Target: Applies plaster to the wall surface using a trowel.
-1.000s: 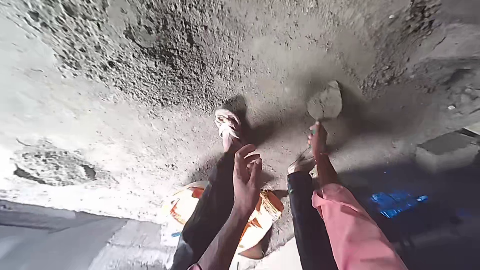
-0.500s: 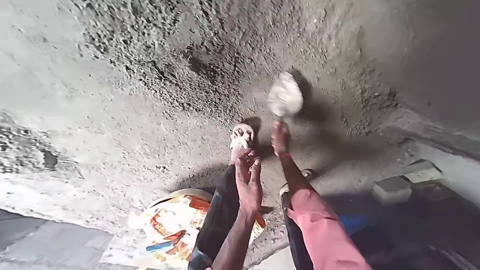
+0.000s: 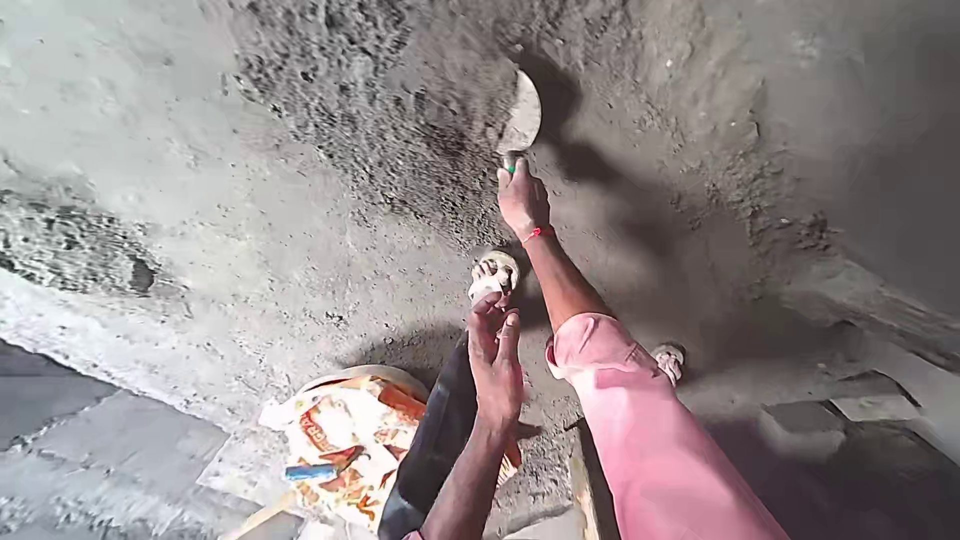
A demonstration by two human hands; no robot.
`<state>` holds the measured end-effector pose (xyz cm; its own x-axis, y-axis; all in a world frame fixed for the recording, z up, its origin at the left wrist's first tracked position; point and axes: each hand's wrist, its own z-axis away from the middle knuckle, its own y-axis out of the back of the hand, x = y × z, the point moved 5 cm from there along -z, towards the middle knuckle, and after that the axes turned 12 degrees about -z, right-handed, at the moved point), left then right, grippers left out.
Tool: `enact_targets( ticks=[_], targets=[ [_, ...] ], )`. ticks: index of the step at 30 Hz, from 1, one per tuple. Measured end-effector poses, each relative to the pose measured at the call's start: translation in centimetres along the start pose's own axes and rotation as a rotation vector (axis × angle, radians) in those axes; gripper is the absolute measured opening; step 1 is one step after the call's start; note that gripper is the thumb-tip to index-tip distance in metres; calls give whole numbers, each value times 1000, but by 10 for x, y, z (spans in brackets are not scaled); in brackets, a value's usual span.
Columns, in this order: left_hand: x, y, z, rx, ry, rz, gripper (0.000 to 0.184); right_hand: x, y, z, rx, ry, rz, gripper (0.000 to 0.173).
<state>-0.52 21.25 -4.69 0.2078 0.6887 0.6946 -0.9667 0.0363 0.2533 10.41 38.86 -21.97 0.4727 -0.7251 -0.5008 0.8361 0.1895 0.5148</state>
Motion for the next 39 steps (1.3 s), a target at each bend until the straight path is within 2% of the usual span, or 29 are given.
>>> enact_targets(
  ticks=[2, 4, 7, 10, 12, 14, 16, 17, 18, 20, 22, 24, 26, 28, 30, 33, 36, 37, 39],
  targets=[
    [-8, -21, 6, -51, -13, -25, 45, 20, 24, 19, -19, 74, 89, 46],
    [-16, -34, 23, -126, 19, -82, 47, 77, 43, 46, 9, -6, 65, 42],
    [-20, -55, 30, -212, -30, -141, 49, 212, 94, 81, 271, -303, -229, 50],
    [-30, -67, 42, -288, -72, -213, 50, 392, 127, 155, 615, -494, -527, 56],
    [-34, -74, 52, -351, -58, -264, 49, 493, 151, 220, 667, -592, -489, 51],
    [-38, -85, 56, -393, -60, -290, 50, 554, 178, 252, 596, -716, -228, 43],
    [-44, -90, 63, -423, -49, -335, 50, 564, 190, 256, 408, -828, 44, 42],
    [-48, -93, 66, -436, -45, -360, 49, 546, 195, 246, 358, -843, 55, 44],
    [-52, -96, 68, -440, -38, -387, 50, 521, 198, 233, 407, -844, -19, 48],
    [-58, -101, 70, -441, -16, -445, 51, 467, 191, 197, 575, -739, -244, 56],
    [-62, -109, 75, -456, -13, -481, 51, 413, 186, 167, 582, -657, -345, 57],
    [-63, -115, 77, -463, -27, -493, 52, 369, 185, 141, 434, -568, -353, 53],
    [-63, -120, 75, -458, -40, -489, 53, 353, 182, 127, 241, -409, -290, 48],
    [-63, -125, 70, -444, -49, -485, 52, 367, 179, 138, 192, -301, -287, 48],
    [-65, -123, 72, -442, -37, -507, 52, 414, 179, 186, 323, -360, -373, 50],
    [-72, -123, 73, -465, -11, -523, 53, 540, 183, 261, 643, -659, -406, 52],
    [-72, -127, 79, -502, -9, -529, 53, 637, 191, 320, 648, -907, -392, 39],
    [-71, -127, 82, -515, -10, -535, 54, 649, 190, 324, 599, -967, -365, 35],
    [-73, -129, 84, -527, -13, -560, 54, 625, 189, 298, 464, -964, -220, 44]
  ],
)
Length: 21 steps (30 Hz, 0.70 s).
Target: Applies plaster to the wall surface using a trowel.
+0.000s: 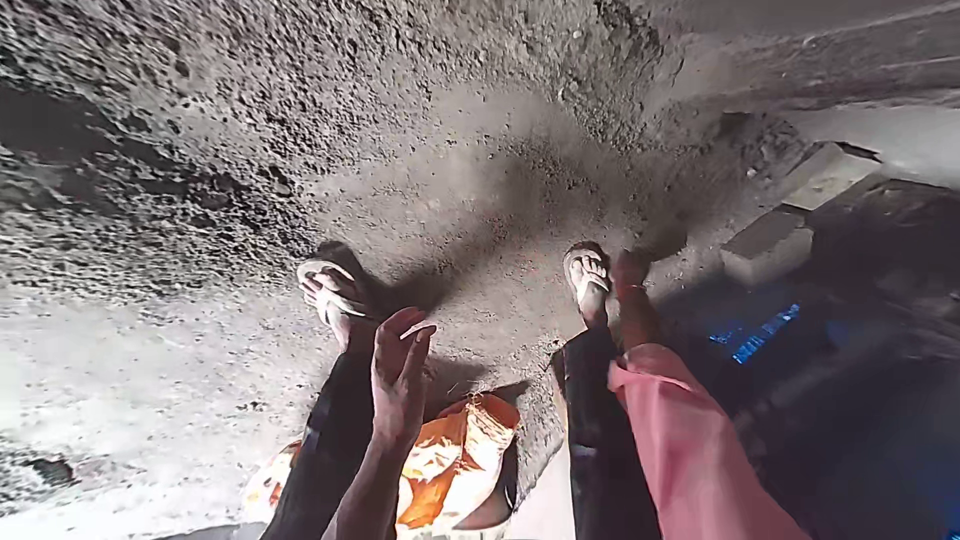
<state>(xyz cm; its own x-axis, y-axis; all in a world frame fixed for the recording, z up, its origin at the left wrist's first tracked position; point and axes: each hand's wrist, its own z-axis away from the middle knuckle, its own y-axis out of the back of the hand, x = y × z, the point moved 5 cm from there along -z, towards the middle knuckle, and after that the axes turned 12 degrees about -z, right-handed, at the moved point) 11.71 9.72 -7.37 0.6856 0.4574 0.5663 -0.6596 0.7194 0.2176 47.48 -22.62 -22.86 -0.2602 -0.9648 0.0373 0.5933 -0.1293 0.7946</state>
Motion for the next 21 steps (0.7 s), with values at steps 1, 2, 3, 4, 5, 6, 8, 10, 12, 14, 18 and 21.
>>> enact_targets(
  ticks=[1, 2, 3, 4, 5, 6, 8, 10, 12, 14, 18, 21],
  targets=[
    [-1, -5, -1, -4, -4, -9, 53, -31, -10, 13, -22, 47, 31, 49],
    [-2, -9, -2, -6, -2, -22, 54, -65, -20, 34, -5, 64, -52, 52],
    [-4, -14, -2, -7, 3, -43, 55, -98, -31, 56, 15, 92, -161, 54],
    [-7, -18, -1, -7, 11, -69, 55, -125, -39, 75, 18, 136, -276, 53],
    [-9, -23, -1, -6, 18, -101, 54, -147, -43, 90, -46, 183, -346, 52],
    [-12, -27, -2, -10, 23, -129, 54, -158, -44, 101, -160, 239, -387, 52],
    [-15, -35, -2, -24, 41, -165, 54, -150, -39, 106, -347, 361, -463, 54],
    [-19, -38, -4, -25, 51, -181, 53, -103, -40, 85, -348, 385, -599, 53],
    [-22, -40, -6, -22, 51, -187, 52, -31, -30, 57, -232, 231, -721, 50],
    [-25, -42, -3, -44, 46, -206, 51, 50, -7, 37, -135, -34, -771, 48],
    [-21, -47, 1, -86, 25, -234, 54, 200, 25, -7, -2, -401, -852, 57],
    [-14, -50, -2, -94, 2, -269, 56, 238, 7, -30, 50, -602, -1086, 58]
  ],
)
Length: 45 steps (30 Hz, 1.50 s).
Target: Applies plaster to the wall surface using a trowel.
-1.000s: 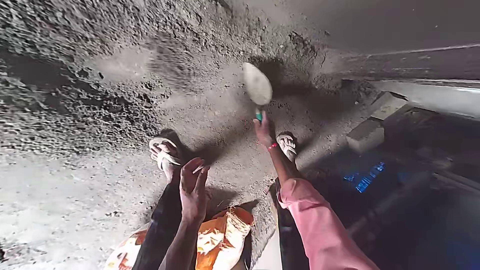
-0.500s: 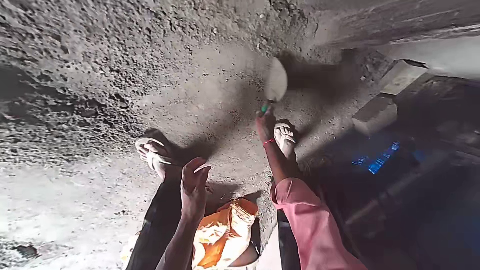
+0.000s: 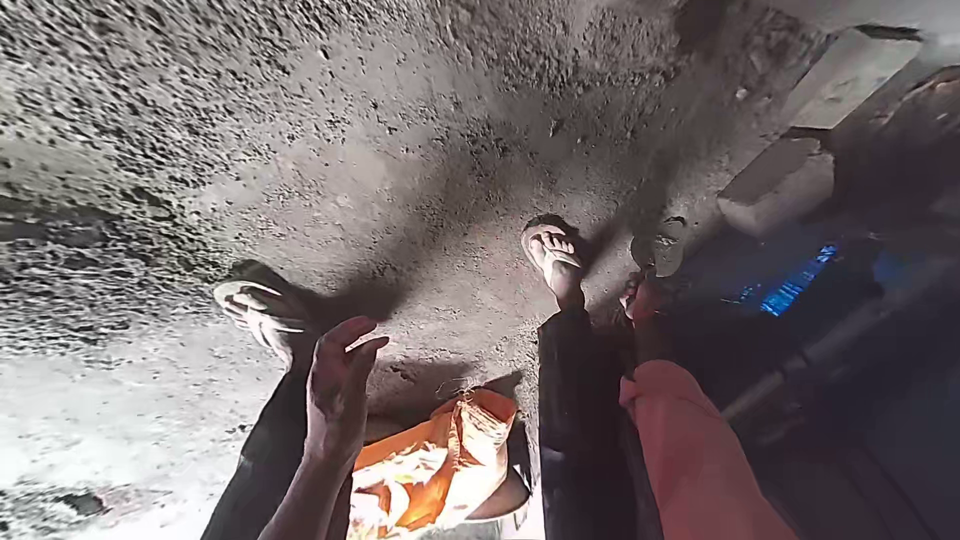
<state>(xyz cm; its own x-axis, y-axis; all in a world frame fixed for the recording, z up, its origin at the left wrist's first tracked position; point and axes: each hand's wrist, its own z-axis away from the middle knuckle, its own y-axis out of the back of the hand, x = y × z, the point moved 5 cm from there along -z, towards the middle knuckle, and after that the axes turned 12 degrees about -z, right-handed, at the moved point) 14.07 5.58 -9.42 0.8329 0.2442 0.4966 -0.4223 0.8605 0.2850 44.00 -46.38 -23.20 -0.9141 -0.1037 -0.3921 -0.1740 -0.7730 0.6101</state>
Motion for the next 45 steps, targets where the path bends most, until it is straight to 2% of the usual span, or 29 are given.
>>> enact_targets(
  ticks=[4, 6, 8, 10, 11, 13, 15, 17, 19, 21, 25, 28, 30, 32, 34, 35, 37, 38, 41, 44, 45],
  targets=[
    [3, -12, -1, -15, -9, -65, 58, 22, -37, 13, -112, 40, 57, 66],
    [1, -24, 5, -42, -2, -97, 56, 20, -37, 26, -210, 37, 163, 67],
    [1, -38, 5, -58, -8, -121, 53, 2, -43, 35, -385, 96, 345, 67],
    [-4, -45, 8, -67, 0, -149, 52, -19, -53, 49, -592, 228, 590, 56],
    [-5, -48, 10, -72, 7, -164, 52, -26, -56, 54, -650, 286, 681, 58],
    [-6, -49, 11, -60, 11, -172, 51, -37, -57, 50, -626, 317, 639, 57],
    [-8, -50, 9, -37, 4, -167, 50, -50, -48, 26, -495, 290, 410, 54],
    [-11, -51, 10, -49, 2, -168, 50, -58, -26, -5, -304, 185, 160, 55],
    [-12, -53, 14, -62, 18, -160, 50, -67, -21, -28, -212, 108, 134, 60],
    [-9, -53, 8, -67, -1, -125, 51, -70, -43, -32, -229, 116, 185, 59],
    [1, -65, 18, -88, -37, -120, 51, -57, -57, -5, -343, 184, 323, 59],
    [-1, -78, 16, -83, -33, -186, 49, -66, -60, -5, -538, 386, 671, 60],
    [-7, -81, 18, -90, -18, -206, 49, -73, -64, 8, -617, 522, 797, 59],
    [-10, -79, 23, -88, -8, -211, 49, -78, -48, 6, -537, 498, 715, 58],
    [-9, -74, 11, -43, -8, -203, 48, -89, -44, -24, -395, 391, 439, 51],
    [-9, -73, 8, -28, 0, -201, 48, -90, -35, -42, -323, 312, 304, 54],
    [-10, -71, 13, -35, 13, -180, 48, -86, -24, -61, -287, 175, 186, 62],
    [-10, -72, 12, -39, 6, -164, 48, -87, -32, -59, -337, 166, 205, 64],
    [-10, -73, 15, -56, 10, -151, 51, -83, -86, -3, -551, 309, 444, 62],
    [-7, -76, 7, -58, -18, -176, 51, -100, -161, 71, -663, 733, 836, 58],
    [-8, -77, 5, -57, -22, -192, 51, -105, -178, 89, -670, 820, 937, 57]
  ],
)
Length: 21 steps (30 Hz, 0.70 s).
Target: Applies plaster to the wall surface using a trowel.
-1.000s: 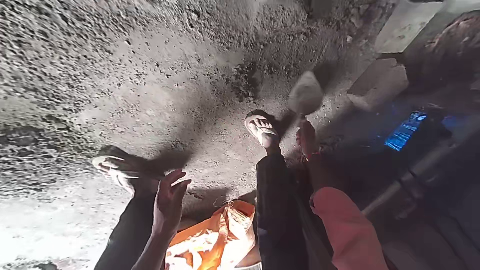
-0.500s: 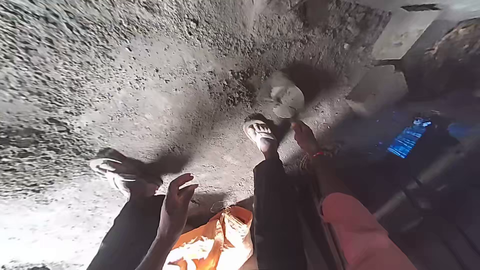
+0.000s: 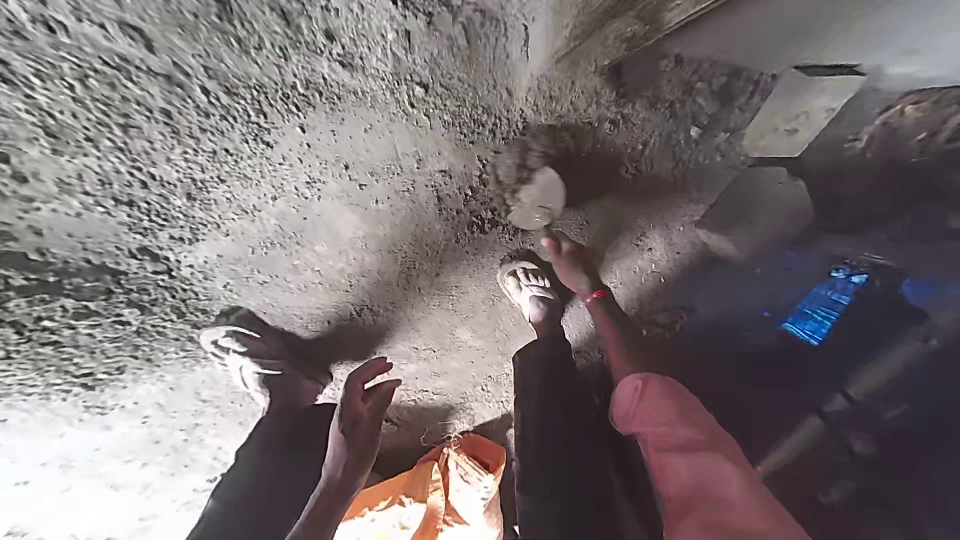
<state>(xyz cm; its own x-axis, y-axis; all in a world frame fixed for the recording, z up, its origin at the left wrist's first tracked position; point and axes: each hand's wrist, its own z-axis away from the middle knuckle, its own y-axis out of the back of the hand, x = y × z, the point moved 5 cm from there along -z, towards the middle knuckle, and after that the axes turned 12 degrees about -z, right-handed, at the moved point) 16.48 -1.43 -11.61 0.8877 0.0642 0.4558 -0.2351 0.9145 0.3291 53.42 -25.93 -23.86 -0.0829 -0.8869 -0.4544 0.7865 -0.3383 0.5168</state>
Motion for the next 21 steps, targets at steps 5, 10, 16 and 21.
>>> enact_targets(
  ticks=[5, 10, 16, 21],
  targets=[
    [1, 16, -4, 60, 6, 25, 50, 39, 26, 7, 189, -117, -210, 55],
    [6, 16, 8, 21, 13, 123, 49, 124, 77, 7, 369, -545, -762, 61],
    [10, 13, -1, 18, -10, 78, 52, 1, -23, -4, 186, -289, -357, 66],
    [8, 15, -6, 16, 17, 33, 50, 21, 7, 12, 194, -175, -74, 56]
  ],
)
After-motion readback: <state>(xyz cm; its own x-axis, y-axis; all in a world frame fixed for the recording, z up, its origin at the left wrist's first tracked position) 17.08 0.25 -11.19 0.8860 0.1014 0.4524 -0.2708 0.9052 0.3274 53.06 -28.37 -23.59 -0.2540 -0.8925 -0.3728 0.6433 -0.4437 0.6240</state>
